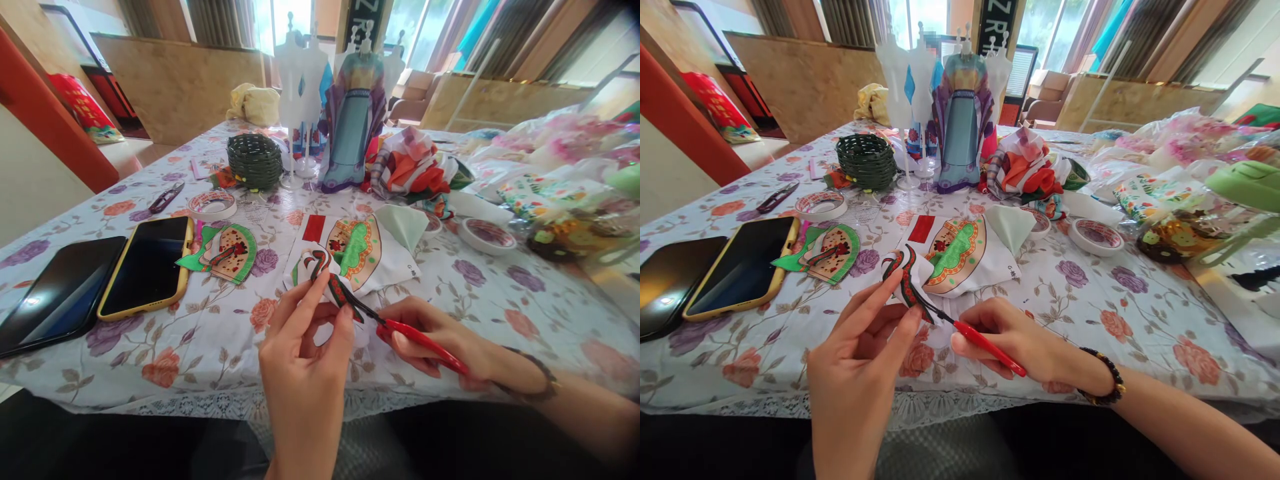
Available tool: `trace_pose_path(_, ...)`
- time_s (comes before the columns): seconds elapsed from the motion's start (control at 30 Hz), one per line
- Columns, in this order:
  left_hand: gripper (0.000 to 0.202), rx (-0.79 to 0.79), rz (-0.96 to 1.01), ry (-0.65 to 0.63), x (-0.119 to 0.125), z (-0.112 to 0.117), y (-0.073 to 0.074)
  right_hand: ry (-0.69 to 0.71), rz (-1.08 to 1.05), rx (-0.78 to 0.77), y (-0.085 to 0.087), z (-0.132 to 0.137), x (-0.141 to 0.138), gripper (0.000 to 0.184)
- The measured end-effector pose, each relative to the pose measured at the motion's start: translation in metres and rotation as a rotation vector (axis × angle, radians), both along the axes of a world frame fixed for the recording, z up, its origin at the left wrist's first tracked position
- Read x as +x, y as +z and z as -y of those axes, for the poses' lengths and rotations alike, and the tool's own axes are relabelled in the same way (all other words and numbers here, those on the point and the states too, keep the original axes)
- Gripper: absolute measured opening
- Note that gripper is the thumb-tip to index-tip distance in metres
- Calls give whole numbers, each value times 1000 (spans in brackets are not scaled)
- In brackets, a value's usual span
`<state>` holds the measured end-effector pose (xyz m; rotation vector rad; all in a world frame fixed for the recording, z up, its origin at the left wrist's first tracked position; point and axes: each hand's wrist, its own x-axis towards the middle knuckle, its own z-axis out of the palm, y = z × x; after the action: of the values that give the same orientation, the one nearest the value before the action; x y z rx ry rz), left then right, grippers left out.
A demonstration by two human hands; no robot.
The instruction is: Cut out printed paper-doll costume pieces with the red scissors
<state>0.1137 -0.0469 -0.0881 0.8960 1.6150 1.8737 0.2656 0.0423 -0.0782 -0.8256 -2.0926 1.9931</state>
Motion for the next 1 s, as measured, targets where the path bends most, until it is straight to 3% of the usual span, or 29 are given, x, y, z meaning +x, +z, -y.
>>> trace_pose_path(0.37,34,19,4,26,4,2,-3,-31,-20,-33,-8,-1,2,58)
trace_pose_path(1.0,36,18,3,47,6,1,-3,-33,-19,-16,-6,1,0,59)
